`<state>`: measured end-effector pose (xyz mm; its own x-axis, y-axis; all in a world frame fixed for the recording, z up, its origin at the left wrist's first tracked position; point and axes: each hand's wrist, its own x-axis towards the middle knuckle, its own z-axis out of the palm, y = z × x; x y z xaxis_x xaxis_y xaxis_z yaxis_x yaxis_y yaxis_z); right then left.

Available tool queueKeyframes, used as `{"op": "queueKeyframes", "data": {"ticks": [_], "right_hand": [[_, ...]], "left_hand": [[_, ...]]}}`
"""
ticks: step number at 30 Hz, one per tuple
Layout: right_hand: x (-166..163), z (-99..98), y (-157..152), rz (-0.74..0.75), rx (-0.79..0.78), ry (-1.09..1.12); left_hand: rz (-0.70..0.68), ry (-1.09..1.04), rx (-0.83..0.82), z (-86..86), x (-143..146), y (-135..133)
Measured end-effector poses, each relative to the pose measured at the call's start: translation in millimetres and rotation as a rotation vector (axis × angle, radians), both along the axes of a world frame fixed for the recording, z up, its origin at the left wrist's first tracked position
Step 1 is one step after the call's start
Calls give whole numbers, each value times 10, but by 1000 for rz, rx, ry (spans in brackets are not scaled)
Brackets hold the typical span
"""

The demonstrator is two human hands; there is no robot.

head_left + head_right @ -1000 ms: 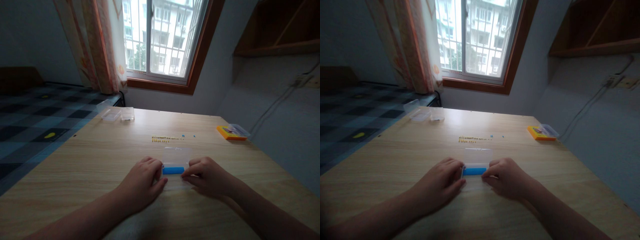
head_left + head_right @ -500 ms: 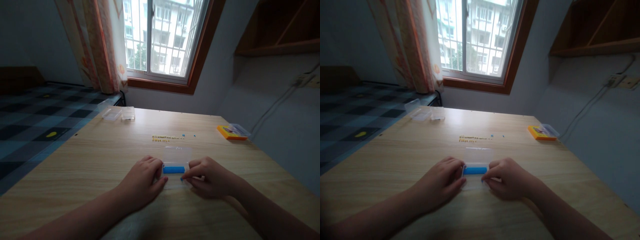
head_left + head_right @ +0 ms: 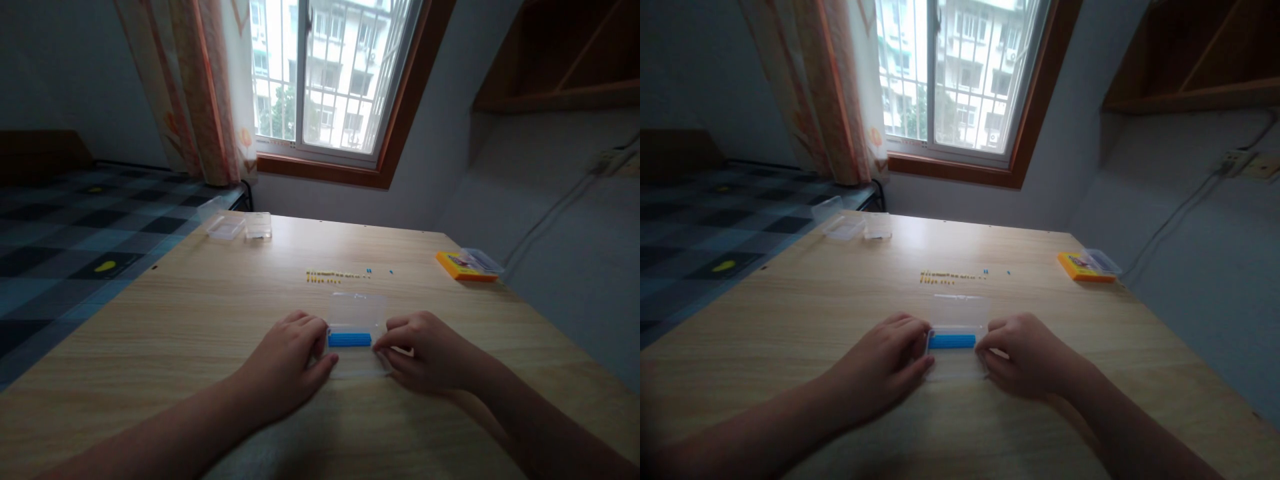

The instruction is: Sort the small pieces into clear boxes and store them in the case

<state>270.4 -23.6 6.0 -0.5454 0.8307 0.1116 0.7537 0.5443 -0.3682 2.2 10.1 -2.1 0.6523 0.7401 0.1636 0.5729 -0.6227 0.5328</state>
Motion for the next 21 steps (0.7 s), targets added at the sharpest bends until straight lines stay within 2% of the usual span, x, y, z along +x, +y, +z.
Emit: {"op": "queueKeyframes", "data": {"ticks": [21], "right_hand": [[-36,-14,14,-18,36,-24]], "left_hand": [[8,15,-1,25,1,-16]]}}
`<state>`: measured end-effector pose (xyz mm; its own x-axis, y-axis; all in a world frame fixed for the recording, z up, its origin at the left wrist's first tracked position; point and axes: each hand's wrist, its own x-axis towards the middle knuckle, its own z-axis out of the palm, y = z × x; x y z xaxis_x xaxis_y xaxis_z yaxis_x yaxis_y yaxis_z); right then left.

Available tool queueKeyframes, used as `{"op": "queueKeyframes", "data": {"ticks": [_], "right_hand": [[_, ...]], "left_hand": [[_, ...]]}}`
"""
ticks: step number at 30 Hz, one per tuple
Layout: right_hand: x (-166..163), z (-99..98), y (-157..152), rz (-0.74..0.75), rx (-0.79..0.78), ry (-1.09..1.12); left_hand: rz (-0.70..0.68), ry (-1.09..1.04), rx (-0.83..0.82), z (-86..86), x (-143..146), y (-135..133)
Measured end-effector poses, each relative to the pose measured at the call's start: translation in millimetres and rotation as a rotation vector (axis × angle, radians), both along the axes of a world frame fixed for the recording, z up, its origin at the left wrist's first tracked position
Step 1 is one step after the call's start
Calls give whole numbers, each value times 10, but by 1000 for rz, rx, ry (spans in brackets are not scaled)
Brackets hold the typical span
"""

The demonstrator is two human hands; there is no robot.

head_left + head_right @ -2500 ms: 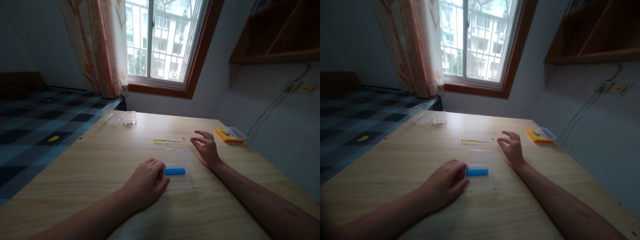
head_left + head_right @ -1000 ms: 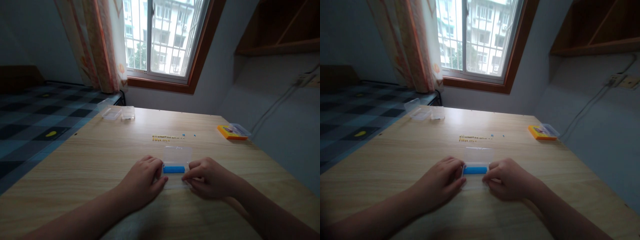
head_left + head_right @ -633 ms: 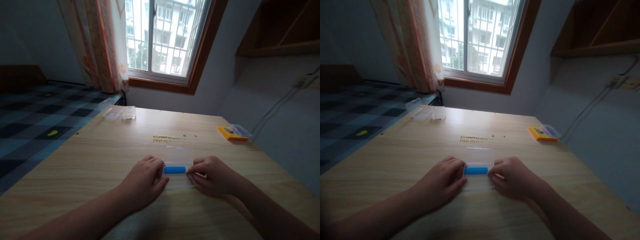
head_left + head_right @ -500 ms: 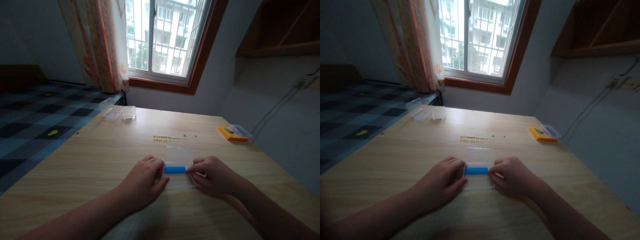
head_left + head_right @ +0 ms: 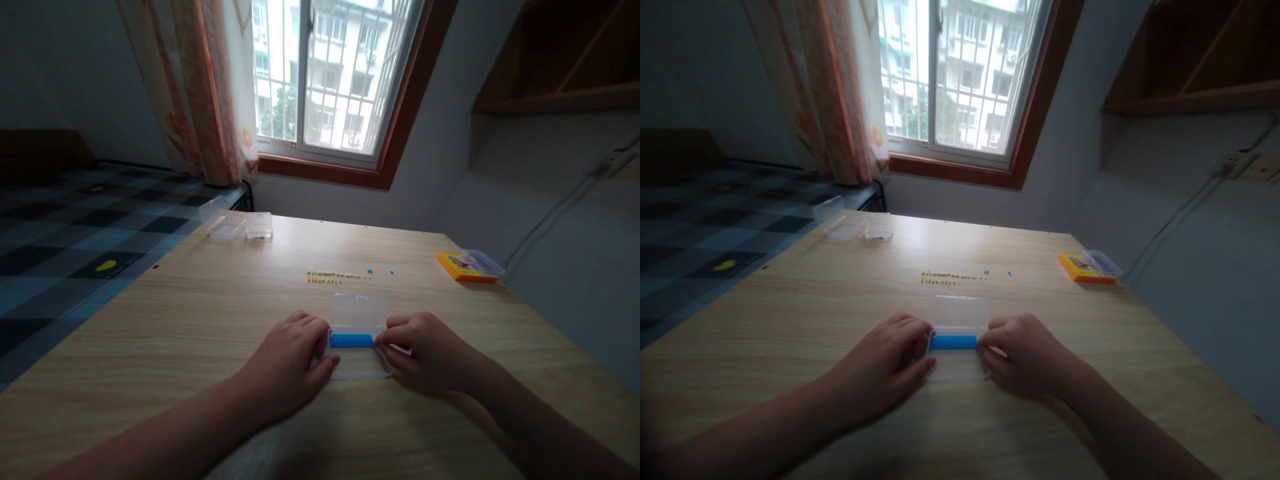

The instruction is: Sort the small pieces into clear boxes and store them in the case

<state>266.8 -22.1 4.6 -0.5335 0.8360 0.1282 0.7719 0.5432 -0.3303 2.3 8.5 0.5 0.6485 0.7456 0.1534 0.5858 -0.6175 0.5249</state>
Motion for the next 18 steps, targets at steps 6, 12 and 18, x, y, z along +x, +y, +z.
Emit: {"op": "queueKeyframes", "data": {"ticks": [6,12,18], "right_hand": [[-22,-8,7,1,13,22],[-15,38,1,14,19,26],[7,47,-7,38,24,18]], "left_hand": [[-8,-3,15,-6,4,9],[-7,4,3,-4,5,8],[-7,6,9,-4,1,8]]}}
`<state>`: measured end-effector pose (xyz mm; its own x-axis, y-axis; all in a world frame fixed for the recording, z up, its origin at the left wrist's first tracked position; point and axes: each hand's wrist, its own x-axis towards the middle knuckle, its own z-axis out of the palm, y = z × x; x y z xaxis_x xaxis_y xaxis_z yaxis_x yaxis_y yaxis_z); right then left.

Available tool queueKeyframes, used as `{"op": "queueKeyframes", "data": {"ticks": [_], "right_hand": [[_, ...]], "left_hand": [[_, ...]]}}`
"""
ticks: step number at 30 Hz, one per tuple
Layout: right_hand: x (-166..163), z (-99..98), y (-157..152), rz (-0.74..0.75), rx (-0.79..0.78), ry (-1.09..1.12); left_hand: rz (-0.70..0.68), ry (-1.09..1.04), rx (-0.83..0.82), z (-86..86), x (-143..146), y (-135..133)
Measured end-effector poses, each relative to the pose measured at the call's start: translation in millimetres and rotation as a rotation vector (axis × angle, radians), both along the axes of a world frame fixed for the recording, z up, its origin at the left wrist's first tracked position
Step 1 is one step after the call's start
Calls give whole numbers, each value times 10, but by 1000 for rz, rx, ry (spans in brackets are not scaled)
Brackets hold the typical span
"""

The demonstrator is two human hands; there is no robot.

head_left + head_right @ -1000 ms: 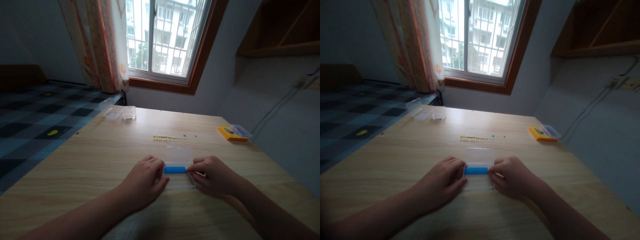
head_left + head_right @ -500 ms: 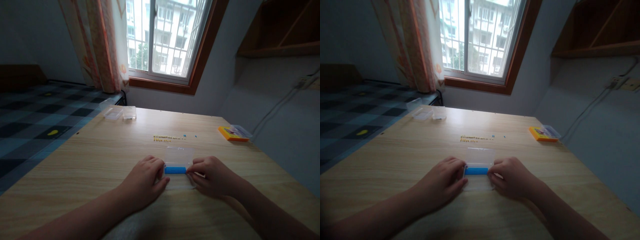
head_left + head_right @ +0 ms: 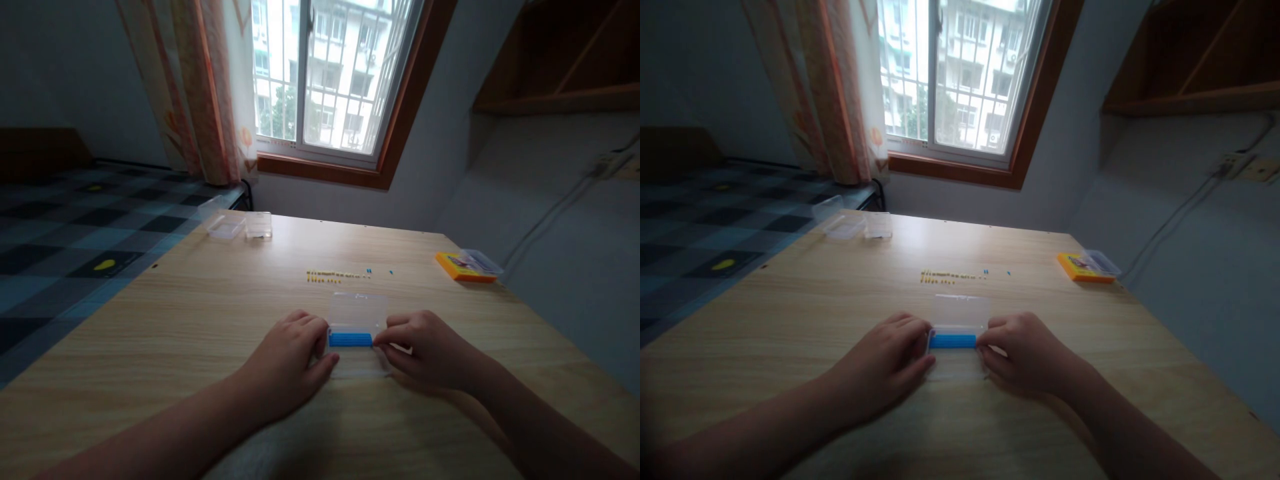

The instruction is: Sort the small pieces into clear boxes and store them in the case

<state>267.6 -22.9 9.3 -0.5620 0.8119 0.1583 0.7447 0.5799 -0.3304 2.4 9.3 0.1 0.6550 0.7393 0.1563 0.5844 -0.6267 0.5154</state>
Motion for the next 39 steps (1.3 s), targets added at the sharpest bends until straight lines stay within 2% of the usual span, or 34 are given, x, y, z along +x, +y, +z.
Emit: {"op": "queueKeyframes", "data": {"ticks": [15,19,21,25,29,34,39], "right_hand": [[-59,-72,-5,2,-20,-29],[-15,-38,7,29,-13,71],[62,-35,44,23,49,185],[272,-123,205,-145,267,398],[405,-332,427,-365,408,378],[432,-579,678,-509,429,203],[440,-643,915,-548,373,123]], "left_hand": [[-3,0,11,-1,3,-11],[-2,-3,9,13,3,-11],[-1,-3,1,19,1,-9],[7,1,-11,20,-2,-5],[8,11,-3,14,-1,-1],[1,7,17,1,0,1],[5,0,23,-14,-4,7]]}}
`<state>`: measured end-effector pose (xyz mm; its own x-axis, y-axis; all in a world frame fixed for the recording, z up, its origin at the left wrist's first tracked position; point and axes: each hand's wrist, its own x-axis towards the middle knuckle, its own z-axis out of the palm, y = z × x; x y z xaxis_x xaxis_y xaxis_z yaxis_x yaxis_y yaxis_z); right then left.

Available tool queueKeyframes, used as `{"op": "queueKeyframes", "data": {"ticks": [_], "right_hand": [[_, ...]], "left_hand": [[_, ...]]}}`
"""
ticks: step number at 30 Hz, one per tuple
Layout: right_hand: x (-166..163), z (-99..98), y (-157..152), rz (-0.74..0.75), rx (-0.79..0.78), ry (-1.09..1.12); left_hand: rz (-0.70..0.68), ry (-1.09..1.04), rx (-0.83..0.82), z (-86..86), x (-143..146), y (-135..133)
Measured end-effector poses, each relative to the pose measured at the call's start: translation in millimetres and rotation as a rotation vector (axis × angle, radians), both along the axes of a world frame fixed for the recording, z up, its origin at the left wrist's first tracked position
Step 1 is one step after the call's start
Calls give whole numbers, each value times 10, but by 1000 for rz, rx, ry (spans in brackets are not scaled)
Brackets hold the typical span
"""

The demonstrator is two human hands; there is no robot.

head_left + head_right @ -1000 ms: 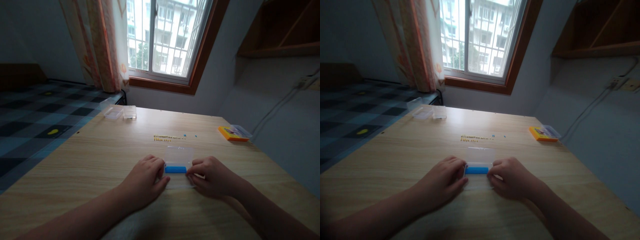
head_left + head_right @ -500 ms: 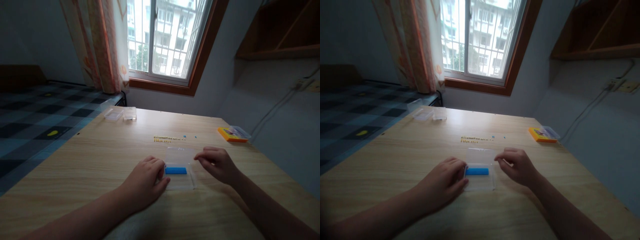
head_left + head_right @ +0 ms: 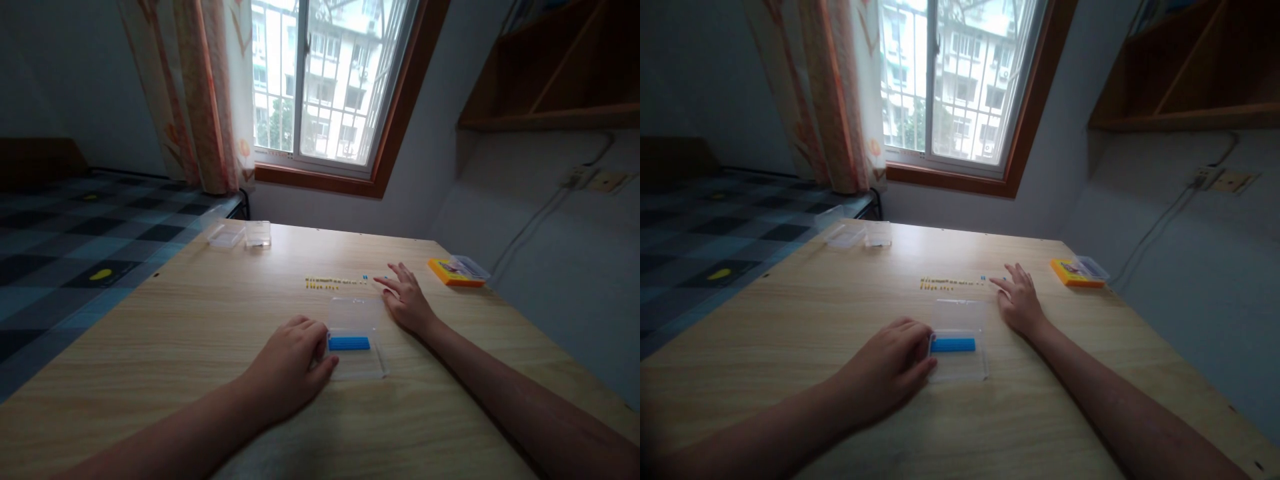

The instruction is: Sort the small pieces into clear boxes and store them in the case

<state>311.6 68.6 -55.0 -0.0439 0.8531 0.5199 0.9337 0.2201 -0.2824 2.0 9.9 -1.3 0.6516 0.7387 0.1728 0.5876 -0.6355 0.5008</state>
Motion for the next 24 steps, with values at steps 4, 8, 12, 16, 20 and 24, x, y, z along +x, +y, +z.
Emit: {"op": "queueKeyframes", "data": {"ticks": [4,8,12,16,20,24], "right_hand": [[3,31,254,-31,1,-1],[-8,49,479,-41,16,0],[-8,31,571,-23,21,-8],[5,5,582,4,31,-8],[1,-2,578,21,72,15],[-20,47,496,16,184,79]], "left_hand": [[4,0,-5,4,-3,0],[11,2,-21,24,0,-9],[12,5,-39,28,3,-13],[14,6,-40,16,-1,-9],[12,8,-34,18,-4,-9],[13,6,-27,18,-2,-4]]}}
